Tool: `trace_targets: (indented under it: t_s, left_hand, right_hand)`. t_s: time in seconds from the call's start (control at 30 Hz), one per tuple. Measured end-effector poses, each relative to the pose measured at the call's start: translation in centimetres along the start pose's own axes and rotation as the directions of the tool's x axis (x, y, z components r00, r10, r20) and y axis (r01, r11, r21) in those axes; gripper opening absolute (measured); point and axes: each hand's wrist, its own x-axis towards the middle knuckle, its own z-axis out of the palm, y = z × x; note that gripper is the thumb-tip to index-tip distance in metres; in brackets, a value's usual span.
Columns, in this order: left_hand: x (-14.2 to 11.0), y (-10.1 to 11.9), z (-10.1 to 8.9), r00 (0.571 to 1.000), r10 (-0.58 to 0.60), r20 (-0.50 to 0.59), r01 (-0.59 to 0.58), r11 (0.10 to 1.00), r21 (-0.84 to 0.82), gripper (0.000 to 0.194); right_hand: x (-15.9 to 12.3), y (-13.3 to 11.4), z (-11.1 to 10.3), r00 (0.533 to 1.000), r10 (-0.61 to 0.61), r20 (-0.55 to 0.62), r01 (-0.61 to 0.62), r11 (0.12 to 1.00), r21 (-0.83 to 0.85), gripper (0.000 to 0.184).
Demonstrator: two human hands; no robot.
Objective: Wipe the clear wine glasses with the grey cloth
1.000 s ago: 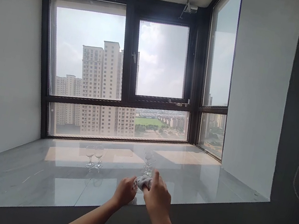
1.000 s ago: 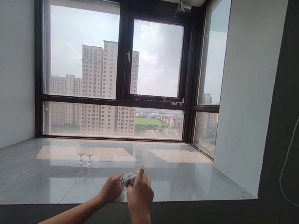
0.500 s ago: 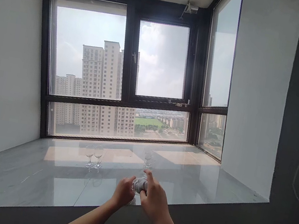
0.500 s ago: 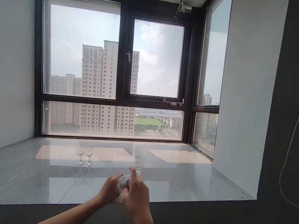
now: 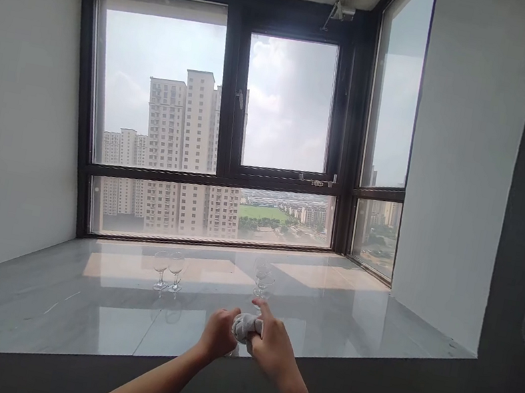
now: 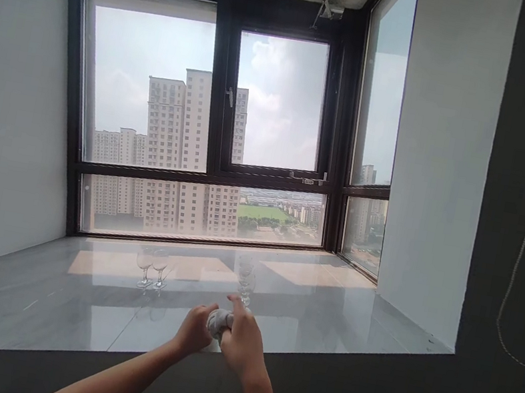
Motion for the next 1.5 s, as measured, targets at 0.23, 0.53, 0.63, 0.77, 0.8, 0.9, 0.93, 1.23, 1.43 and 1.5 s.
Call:
trace_targets:
  t_s: [0.23, 0.53, 0.63, 0.77, 0.8, 0.9, 0.93, 1.23, 1.43, 1.5]
  left_hand:
    - [0.1, 0.1, -0.5, 1.0, -0.02, 0.021, 0.017, 0.989, 0.144, 0.02]
    - [0.2, 0.5, -1.1, 0.998, -0.004, 0.069, -0.011, 0.976, 0.217, 0.02]
    - [0.2, 0.3, -1.1, 0.997, -0.018, 0.069, 0.002, 0.975, 0.22, 0.016]
    - [0.2, 0.3, -1.2, 0.996, -0.034, 0.082, 0.017, 0.98, 0.198, 0.014]
    - [0.2, 0.2, -1.2, 0.996, -0.034, 0.085, 0.017, 0.981, 0.192, 0.014]
    - [0.2, 0.2, -1.3, 0.997, -0.043, 0.069, 0.032, 0.988, 0.152, 0.012]
    - [0.3, 0.2, -1.3, 0.997, -0.05, 0.06, 0.041, 0.99, 0.137, 0.012]
    - [1.5, -1.1, -0.1, 0.962, -0.268, -0.058, 0.267, 0.963, -0.035, 0.018]
    - [2.5, -3.2, 0.7, 0.927, -0.348, -0.14, 0.301, 0.912, -0.279, 0.018]
    - [2.8, -3.5, 0.7, 0.905, -0.405, -0.13, 0.347, 0.879, -0.326, 0.021]
  right_hand:
    - [-0.2, 0.9, 2.5, 0.993, -0.098, -0.063, 0.078, 0.963, -0.259, 0.08]
    - [-0.2, 2.4, 2.1, 0.996, -0.075, -0.038, 0.071, 0.992, -0.102, 0.084]
    - [-0.1, 2.7, 2.1, 0.998, -0.061, -0.033, 0.063, 0.997, 0.054, 0.084]
    - [-0.2, 2.9, 2.3, 0.997, -0.064, -0.054, 0.078, 0.945, 0.317, 0.078]
    - [-0.2, 2.8, 2.4, 0.996, -0.069, -0.055, 0.084, 0.923, 0.375, 0.076]
    - [-0.4, 2.5, 2.5, 0.996, -0.053, -0.078, 0.085, 0.86, 0.504, 0.069]
    - [-0.5, 2.4, 2.5, 0.995, -0.03, -0.094, 0.076, 0.846, 0.528, 0.067]
    - [-0.2, 2.8, 1.7, 0.931, 0.13, -0.341, 0.094, 0.817, 0.569, 0.05]
    - [-0.6, 7.5, 0.3, 0.83, 0.216, -0.514, -0.137, 0.973, 0.187, 0.049]
    - [-0.9, 9.0, 0.4, 0.824, 0.199, -0.531, -0.202, 0.978, 0.054, 0.051]
